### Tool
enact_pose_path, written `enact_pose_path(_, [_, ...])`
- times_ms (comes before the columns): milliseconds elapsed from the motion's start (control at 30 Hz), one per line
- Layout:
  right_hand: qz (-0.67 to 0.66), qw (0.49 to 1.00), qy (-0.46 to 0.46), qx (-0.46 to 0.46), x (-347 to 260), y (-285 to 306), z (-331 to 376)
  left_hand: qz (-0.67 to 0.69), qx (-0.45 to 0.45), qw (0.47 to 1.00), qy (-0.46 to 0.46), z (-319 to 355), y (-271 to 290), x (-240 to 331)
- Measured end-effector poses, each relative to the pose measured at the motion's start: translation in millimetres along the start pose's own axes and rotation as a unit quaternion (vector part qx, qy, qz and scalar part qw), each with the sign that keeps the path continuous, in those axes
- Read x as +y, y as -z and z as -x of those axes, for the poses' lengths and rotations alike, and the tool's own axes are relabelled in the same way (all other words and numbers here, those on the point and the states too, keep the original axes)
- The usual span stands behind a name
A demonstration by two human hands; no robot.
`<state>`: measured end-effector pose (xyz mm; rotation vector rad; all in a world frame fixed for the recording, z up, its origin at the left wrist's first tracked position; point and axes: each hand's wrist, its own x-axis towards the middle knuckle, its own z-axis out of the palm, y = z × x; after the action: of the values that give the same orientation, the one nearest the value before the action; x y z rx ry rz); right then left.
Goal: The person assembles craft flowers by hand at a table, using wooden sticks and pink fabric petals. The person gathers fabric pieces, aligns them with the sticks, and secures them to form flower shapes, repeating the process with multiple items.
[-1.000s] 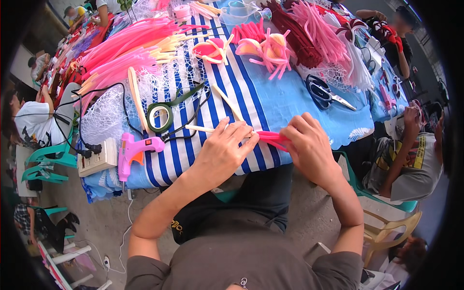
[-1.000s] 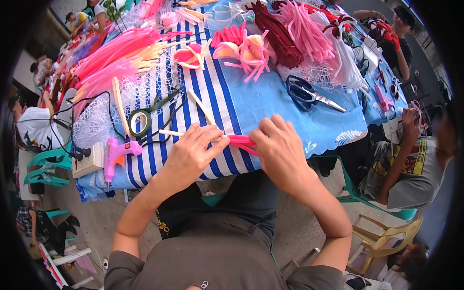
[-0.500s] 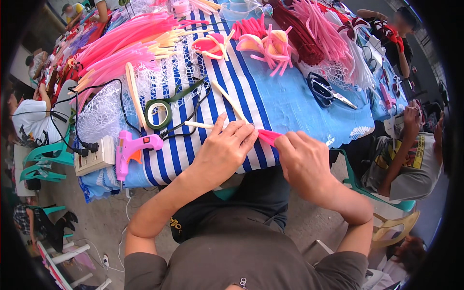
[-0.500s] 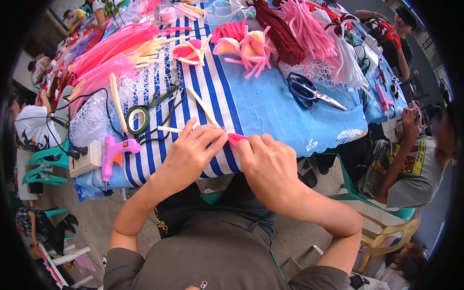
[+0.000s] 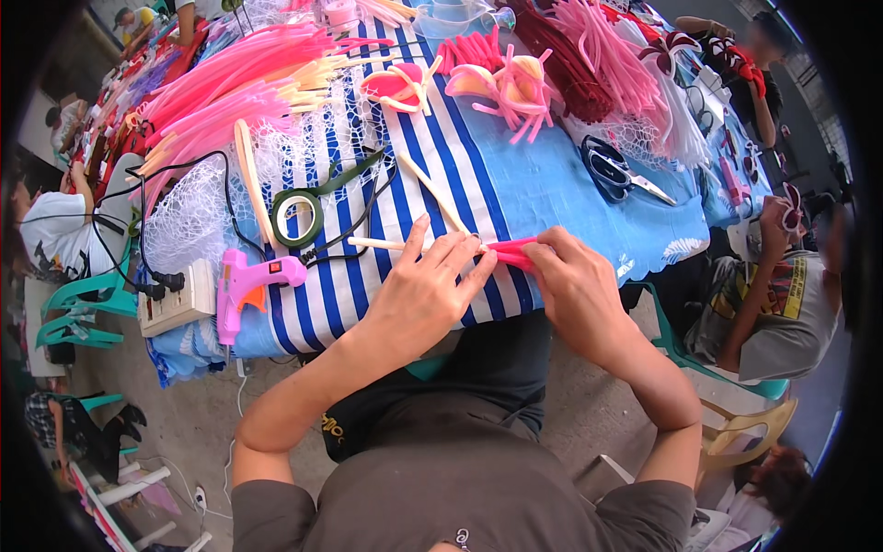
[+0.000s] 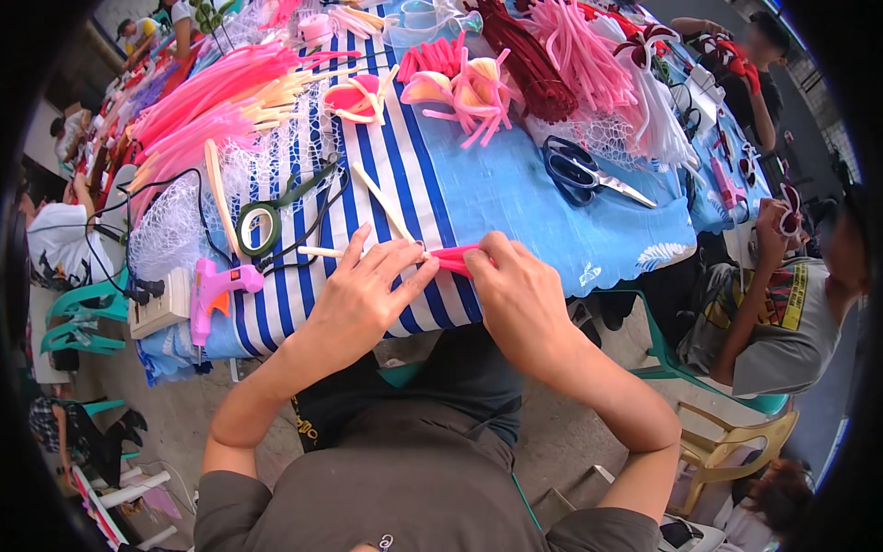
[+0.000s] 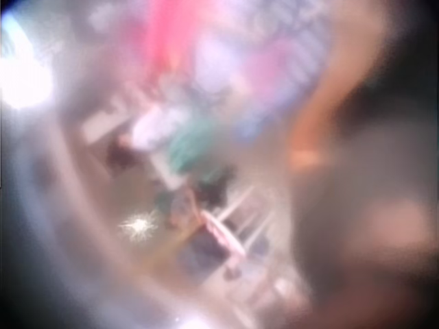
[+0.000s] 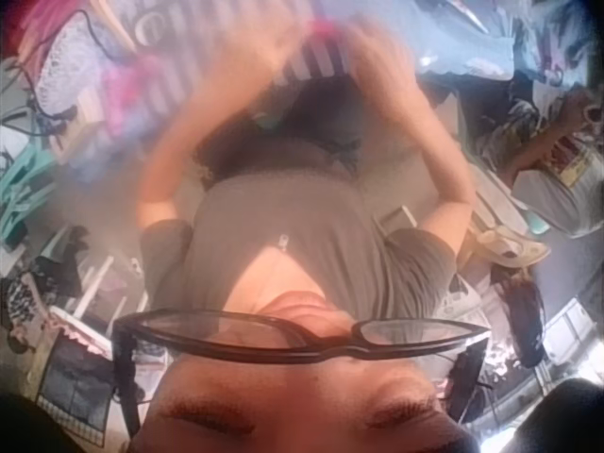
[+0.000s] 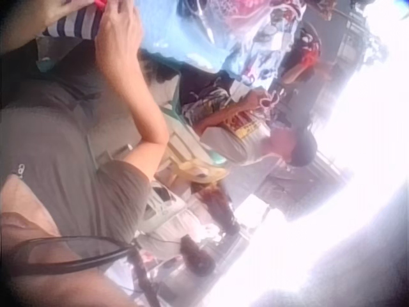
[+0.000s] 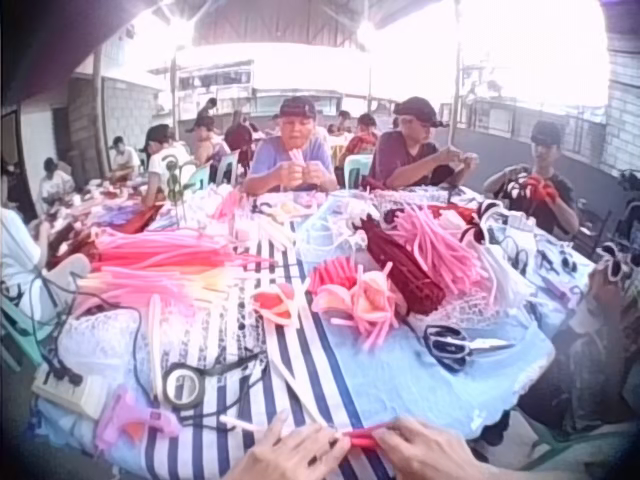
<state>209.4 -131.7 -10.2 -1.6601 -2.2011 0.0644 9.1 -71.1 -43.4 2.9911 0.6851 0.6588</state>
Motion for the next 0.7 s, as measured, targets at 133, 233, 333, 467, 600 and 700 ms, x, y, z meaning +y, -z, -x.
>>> enact_pose_path(133, [-0.035, 0.999, -0.009, -0.023, -2, 4, -2, -0.005, -0.021, 1.000, 0.008, -2, 2, 1])
enact_pose_path(233, [-0.064, 0.996, -0.032, -0.046, 1, 9, -5, -0.008, -0.042, 0.999, 0.014, -4, 6, 3])
enact_pose_path(333, [-0.071, 0.993, -0.055, -0.077, 6, 13, -14, -0.016, -0.052, 0.998, 0.011, -5, 7, 4])
enact_pose_path(467, [-0.033, 0.995, -0.018, -0.093, 12, 8, -18, -0.019, -0.055, 0.998, 0.006, -5, 9, 4])
enact_pose_path(600, [0.030, 0.991, -0.022, -0.129, 4, 9, -22, -0.017, -0.050, 0.999, -0.005, -5, 10, 3])
enact_pose_path(700, [0.049, 0.997, 0.016, -0.063, 6, 6, -26, 0.001, -0.038, 0.999, 0.000, -5, 9, 2])
